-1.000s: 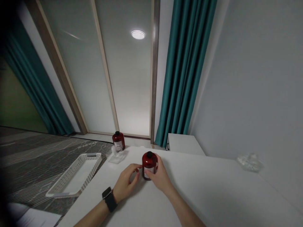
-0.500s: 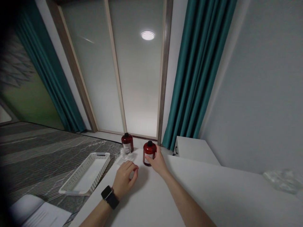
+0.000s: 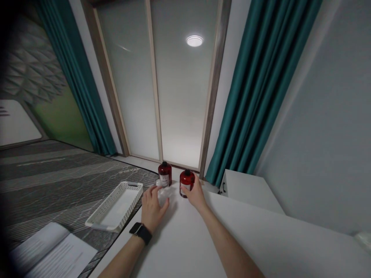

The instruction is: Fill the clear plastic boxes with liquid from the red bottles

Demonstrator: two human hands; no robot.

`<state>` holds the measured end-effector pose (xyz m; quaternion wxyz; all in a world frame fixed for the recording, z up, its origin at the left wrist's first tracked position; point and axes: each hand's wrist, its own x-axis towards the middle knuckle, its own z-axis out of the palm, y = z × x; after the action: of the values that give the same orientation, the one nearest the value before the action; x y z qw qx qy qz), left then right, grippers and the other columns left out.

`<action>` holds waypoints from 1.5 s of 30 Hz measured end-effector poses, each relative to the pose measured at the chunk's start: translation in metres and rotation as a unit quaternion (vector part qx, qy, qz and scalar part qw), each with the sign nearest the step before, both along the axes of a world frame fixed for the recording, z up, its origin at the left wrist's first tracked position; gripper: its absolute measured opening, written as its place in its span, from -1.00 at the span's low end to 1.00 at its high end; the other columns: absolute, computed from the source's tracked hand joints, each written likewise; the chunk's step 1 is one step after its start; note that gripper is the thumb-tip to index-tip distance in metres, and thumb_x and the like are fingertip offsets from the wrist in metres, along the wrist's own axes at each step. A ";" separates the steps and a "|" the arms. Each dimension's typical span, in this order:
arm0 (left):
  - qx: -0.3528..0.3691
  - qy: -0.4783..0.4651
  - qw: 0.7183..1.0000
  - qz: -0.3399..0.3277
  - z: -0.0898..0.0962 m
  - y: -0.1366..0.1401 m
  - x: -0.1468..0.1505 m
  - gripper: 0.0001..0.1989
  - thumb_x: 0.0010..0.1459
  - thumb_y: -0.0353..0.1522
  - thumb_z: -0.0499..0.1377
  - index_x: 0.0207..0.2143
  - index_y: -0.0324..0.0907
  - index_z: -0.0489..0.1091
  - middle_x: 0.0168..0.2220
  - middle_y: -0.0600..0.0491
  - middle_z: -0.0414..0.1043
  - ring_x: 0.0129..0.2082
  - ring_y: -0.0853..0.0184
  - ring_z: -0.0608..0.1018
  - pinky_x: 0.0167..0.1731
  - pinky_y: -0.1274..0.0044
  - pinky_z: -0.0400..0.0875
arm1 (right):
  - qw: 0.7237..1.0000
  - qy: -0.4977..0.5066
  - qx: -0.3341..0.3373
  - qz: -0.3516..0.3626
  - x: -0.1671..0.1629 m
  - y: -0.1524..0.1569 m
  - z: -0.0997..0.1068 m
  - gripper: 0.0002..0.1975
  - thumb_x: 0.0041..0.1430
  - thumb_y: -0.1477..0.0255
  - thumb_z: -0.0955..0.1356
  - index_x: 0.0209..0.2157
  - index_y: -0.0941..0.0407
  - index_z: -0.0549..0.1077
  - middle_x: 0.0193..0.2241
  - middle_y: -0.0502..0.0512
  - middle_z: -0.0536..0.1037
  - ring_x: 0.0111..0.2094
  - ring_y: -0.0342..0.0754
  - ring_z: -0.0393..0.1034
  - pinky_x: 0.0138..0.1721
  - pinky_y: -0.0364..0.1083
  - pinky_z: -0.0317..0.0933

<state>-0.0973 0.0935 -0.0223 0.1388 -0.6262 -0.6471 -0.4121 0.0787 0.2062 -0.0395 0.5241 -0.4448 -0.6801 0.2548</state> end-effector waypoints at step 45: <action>0.122 -0.426 0.892 0.092 -0.038 0.035 -0.046 -0.62 0.06 -0.39 0.20 -0.07 -0.14 0.21 -0.13 0.00 0.27 -0.11 0.21 0.42 -0.03 0.28 0.36 | 0.946 -0.321 0.010 0.050 -0.120 0.016 0.088 -0.53 0.19 0.51 0.34 0.14 0.08 0.31 0.10 0.25 0.34 0.10 0.09 0.32 0.08 0.00 0.20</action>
<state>-0.1428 0.1287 -0.0602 -0.0379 -0.3063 -0.6431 -0.7008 -0.0416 0.2218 0.0483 0.2692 -0.4628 -0.8364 0.1174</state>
